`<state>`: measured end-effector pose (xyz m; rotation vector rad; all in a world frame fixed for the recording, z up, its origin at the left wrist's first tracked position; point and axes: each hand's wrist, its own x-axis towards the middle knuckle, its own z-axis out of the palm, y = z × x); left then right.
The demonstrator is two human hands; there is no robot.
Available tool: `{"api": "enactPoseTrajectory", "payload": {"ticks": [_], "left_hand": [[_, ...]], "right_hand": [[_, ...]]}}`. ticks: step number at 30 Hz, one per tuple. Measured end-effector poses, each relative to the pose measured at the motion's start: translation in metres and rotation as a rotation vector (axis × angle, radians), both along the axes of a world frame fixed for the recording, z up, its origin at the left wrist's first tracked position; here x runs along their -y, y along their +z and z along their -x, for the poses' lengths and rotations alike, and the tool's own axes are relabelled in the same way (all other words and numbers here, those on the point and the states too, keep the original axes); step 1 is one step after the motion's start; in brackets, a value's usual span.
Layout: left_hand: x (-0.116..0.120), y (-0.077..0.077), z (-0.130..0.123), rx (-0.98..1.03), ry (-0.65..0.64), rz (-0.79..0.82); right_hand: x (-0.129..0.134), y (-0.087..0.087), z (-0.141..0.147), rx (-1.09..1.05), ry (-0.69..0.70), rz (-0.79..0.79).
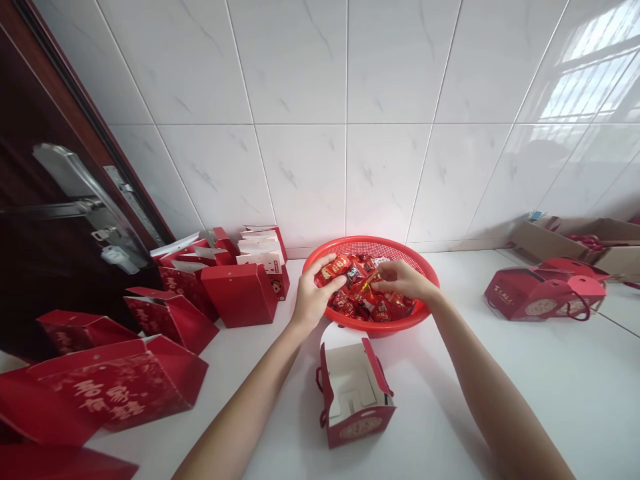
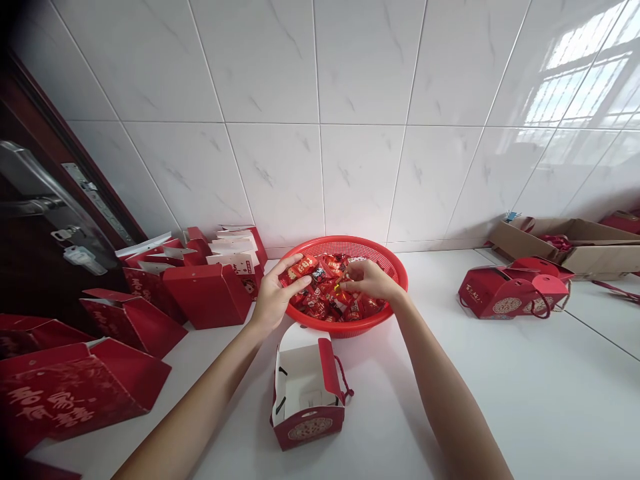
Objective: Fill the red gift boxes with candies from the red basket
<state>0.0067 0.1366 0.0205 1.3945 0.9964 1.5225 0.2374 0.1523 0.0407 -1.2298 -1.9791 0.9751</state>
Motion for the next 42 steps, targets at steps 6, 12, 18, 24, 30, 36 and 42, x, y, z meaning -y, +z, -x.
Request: {"api": "enactPoseTrajectory", "payload": {"ticks": [6,12,18,24,30,36,42], "left_hand": [[0.0,-0.001,0.001,-0.022,0.002,-0.011],[-0.001,-0.003,0.002,-0.042,-0.003,-0.028],[-0.001,-0.004,0.002,-0.076,-0.013,-0.039],[-0.001,-0.004,0.002,-0.093,-0.018,-0.045],[-0.002,-0.004,0.003,-0.091,-0.047,-0.044],[0.0,-0.001,0.004,-0.097,-0.103,-0.033],[0.003,0.003,0.002,-0.087,-0.124,-0.017]], "right_hand": [[0.003,0.002,0.005,-0.219,-0.106,-0.045],[0.011,0.014,0.007,-0.468,-0.282,0.066],[0.01,0.015,0.007,-0.653,-0.118,0.255],[0.01,0.011,0.015,-0.648,-0.158,0.22],[0.009,0.009,0.02,-0.724,-0.188,0.232],[0.019,0.013,0.035,-0.74,-0.128,0.244],[0.025,0.011,0.045,-0.763,0.04,0.344]]}}
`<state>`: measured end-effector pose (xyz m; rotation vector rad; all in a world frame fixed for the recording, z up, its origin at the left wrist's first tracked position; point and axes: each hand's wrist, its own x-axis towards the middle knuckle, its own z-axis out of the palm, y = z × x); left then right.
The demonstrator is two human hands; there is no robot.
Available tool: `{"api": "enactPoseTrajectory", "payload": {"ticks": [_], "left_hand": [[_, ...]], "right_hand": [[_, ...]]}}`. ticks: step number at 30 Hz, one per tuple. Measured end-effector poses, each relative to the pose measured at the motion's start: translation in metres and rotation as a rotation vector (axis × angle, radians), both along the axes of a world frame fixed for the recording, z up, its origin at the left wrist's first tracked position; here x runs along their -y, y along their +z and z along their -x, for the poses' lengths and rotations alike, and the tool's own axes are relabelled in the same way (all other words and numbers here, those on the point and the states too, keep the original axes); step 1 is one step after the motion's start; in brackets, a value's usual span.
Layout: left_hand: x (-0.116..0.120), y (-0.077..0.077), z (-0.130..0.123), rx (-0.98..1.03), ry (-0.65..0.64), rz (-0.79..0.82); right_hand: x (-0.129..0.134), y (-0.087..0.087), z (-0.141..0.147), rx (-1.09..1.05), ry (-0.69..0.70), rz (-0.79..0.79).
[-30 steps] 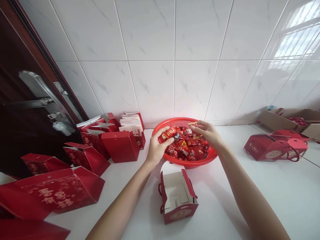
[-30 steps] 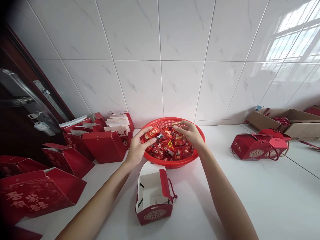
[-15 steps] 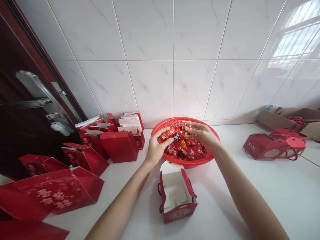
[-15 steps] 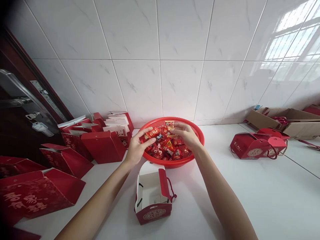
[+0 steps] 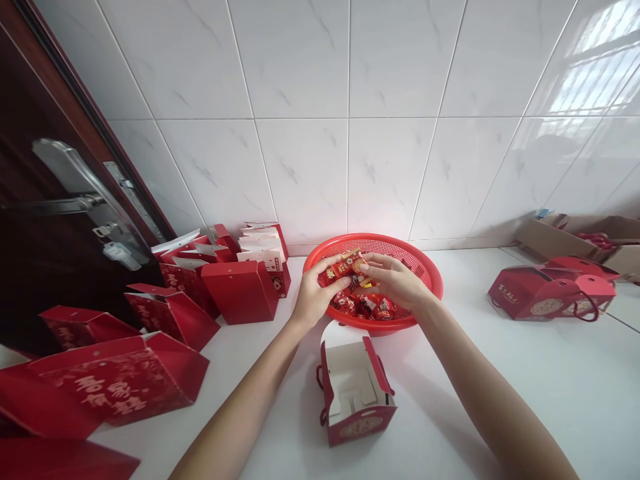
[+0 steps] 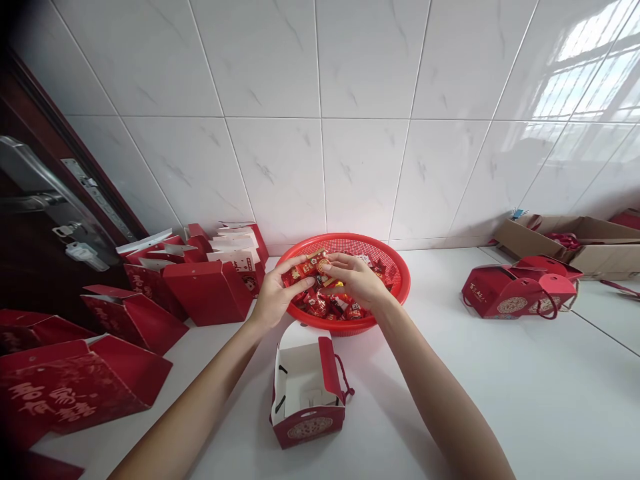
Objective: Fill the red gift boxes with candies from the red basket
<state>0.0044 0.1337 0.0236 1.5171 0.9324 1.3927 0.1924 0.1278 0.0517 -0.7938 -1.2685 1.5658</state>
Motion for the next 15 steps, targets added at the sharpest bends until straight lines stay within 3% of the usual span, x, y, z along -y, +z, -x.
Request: {"api": "enactPoseTrajectory", "payload": {"ticks": [15], "left_hand": [[-0.0027,-0.0046,-0.0001,-0.02,0.08,-0.004]], "right_hand": [[0.002,0.0056,-0.0065,0.177,-0.091,-0.076]]}}
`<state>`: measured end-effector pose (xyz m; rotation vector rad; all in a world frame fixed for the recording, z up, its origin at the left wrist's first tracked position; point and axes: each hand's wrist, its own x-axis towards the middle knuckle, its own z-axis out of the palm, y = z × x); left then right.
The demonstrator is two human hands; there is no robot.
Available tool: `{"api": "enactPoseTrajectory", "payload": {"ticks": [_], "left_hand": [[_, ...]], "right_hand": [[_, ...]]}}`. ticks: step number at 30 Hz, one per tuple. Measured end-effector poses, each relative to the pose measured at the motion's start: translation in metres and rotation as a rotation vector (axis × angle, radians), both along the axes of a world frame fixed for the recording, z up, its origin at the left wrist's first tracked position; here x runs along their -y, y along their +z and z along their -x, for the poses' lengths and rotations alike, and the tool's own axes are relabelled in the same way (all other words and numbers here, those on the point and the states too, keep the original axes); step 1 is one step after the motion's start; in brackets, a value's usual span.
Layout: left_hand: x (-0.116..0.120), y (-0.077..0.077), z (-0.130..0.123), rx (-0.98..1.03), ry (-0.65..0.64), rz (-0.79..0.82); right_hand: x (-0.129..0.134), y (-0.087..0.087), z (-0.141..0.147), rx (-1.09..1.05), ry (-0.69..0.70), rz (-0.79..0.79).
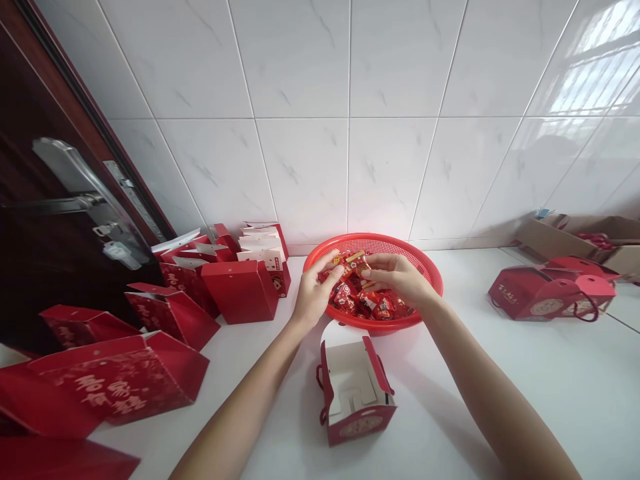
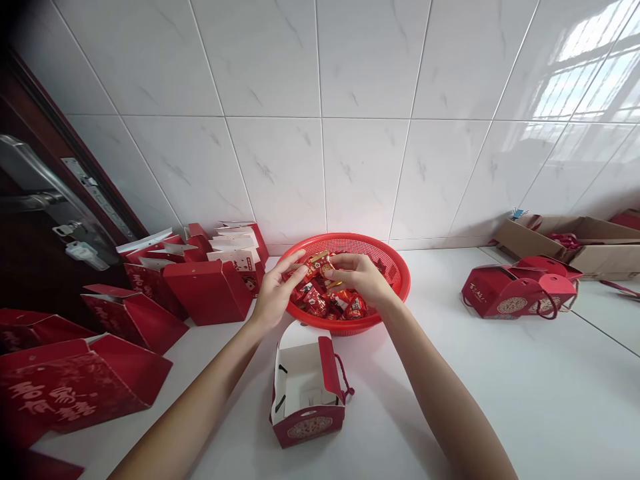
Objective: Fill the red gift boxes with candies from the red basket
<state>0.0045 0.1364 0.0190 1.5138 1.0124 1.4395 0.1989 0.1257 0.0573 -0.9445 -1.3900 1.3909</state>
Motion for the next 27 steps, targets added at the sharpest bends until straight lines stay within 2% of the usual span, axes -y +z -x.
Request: {"api": "enactPoseTrajectory", "payload": {"ticks": [9,18,22,27], "left_hand": [[-0.001,0.0,-0.001,0.051,-0.053,-0.025],[0.001,0.001,0.0,0.037,-0.026,0.001],[0.006,0.009,0.0,0.08,-0.089,0.074],[0.019,0.032,0.005,0.125,-0.184,0.092]], "right_hand": [[0.003,0.003,0.001,0.11,-0.06,-0.089],[0.005,0.005,0.002,0.164,0.018,-0.068],[0.007,0.008,-0.001,0.169,-0.017,-0.112],[0.015,0.024,-0.016,0.089,-0.058,-0.182]]}}
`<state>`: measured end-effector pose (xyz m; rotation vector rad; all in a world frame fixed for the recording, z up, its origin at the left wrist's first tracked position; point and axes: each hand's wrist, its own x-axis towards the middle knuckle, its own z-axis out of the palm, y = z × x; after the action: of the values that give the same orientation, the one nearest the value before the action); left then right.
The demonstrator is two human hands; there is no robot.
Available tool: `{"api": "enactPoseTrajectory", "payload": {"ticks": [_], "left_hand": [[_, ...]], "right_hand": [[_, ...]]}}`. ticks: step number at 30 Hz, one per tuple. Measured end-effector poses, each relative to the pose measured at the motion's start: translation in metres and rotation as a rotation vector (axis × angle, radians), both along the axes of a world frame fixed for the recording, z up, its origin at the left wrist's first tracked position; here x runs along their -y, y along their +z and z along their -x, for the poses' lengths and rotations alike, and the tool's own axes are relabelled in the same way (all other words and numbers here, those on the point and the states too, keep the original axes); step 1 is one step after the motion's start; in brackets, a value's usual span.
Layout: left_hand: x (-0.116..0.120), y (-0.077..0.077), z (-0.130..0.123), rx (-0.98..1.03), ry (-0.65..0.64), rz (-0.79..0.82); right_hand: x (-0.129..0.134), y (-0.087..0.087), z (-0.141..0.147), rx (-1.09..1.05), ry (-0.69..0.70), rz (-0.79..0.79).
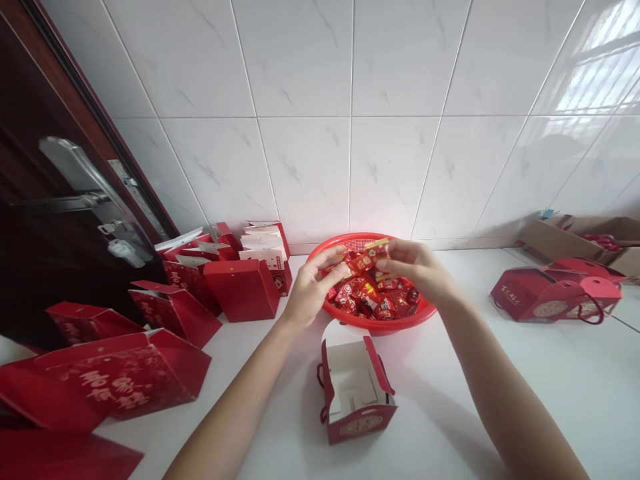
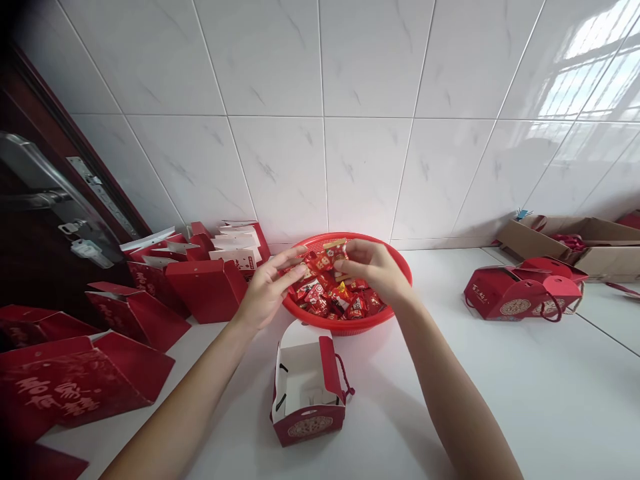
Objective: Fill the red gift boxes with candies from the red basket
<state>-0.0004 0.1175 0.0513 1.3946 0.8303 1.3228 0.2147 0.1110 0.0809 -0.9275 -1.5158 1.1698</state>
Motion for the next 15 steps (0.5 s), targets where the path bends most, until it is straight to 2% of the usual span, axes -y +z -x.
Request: {"api": "enactPoseTrajectory", "payload": {"ticks": [3,5,6,8,10,12,15], "left_hand": [[0.007,0.014,0.008,-0.006,0.059,-0.07],[0.013,0.023,0.015,-0.087,0.096,-0.133],[0.017,0.027,0.019,-0.155,0.08,-0.152],[0.026,0.035,0.025,-0.33,-0.042,-0.159],[0.037,0.043,0.028,-0.549,-0.241,-0.165],[0.047,0.049,0.028,-0.748,-0.459,-0.184],[0.056,0.054,0.024,-0.889,-0.715,-0.184]], "right_hand": [[0.008,0.015,-0.013,-0.116,-0.083,-0.1],[0.016,0.025,-0.022,-0.16,-0.132,-0.145],[0.02,0.029,-0.026,-0.17,-0.138,-0.157],[0.027,0.034,-0.033,-0.161,-0.074,-0.156],[0.033,0.035,-0.034,-0.081,0.111,-0.127],[0.037,0.033,-0.028,0.079,0.37,-0.109],[0.038,0.026,-0.008,0.297,0.716,-0.154]]}}
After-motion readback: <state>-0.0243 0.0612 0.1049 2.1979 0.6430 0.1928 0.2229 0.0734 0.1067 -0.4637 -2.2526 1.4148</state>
